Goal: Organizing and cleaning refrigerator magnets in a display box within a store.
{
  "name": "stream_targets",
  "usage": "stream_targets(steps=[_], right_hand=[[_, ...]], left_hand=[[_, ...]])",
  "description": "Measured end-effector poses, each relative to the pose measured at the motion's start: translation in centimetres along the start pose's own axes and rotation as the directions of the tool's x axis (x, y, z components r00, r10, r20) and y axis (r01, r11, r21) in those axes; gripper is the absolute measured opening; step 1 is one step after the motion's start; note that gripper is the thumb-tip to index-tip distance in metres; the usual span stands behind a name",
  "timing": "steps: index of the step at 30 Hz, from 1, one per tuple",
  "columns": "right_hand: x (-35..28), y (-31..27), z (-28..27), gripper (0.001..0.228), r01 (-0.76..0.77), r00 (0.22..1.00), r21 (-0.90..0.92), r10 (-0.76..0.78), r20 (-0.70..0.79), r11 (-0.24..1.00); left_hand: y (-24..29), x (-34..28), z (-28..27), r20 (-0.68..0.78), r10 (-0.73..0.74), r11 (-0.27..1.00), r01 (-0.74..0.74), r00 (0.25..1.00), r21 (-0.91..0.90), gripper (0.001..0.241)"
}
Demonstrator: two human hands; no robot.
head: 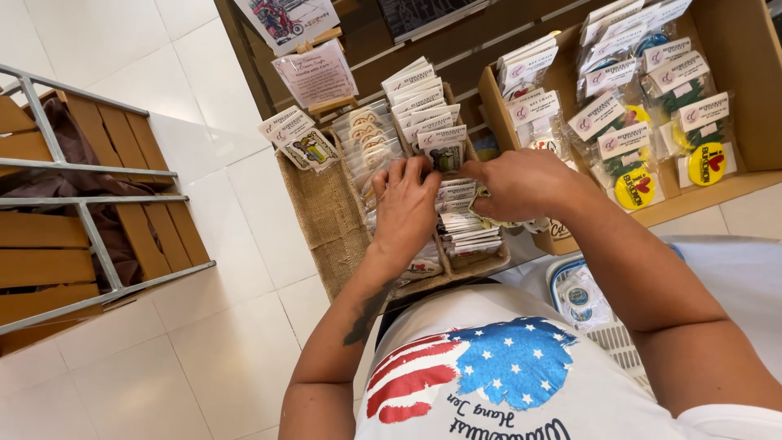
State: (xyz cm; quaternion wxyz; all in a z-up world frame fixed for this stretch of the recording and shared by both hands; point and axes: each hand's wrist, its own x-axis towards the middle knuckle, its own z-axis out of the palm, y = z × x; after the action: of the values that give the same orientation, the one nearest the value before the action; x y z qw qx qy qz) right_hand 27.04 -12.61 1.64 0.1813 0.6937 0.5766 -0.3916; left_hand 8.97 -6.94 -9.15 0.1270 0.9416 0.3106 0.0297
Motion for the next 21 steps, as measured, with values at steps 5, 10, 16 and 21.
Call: stream_targets(steps=[5,10,16,21], right_hand=[[-0.9,-1.1,0.9,0.052,-0.029,0.998,-0.009,0.028,-0.050,1.000],[-1.5,-1.5,2.4,0.044,-0.098,0.981,0.014,0.099,-0.166,0.995],[-1.6,-3.1,2.9,0.044,-0.178,0.962,0.022,0.179,-0.206,0.984],[-2.1,-4.0,3.4,0.043,-0.226,0.945,0.019,0.224,-0.238,0.974]], left_hand=[[-0.3,-1.1,1.5,-0.145,0.083,0.996,-0.085,0.986,-0.007,0.033],[-0.2,-1.7,0.7,-0.167,0.175,0.985,-0.174,0.970,0.020,0.039],[-1.0,-1.9,-0.4,-0.279,0.254,0.967,-0.248,0.926,0.058,0.034],[-2.9,-2.3,-2.9,-0.168,0.170,0.979,-0.185,0.971,-0.080,0.048]])
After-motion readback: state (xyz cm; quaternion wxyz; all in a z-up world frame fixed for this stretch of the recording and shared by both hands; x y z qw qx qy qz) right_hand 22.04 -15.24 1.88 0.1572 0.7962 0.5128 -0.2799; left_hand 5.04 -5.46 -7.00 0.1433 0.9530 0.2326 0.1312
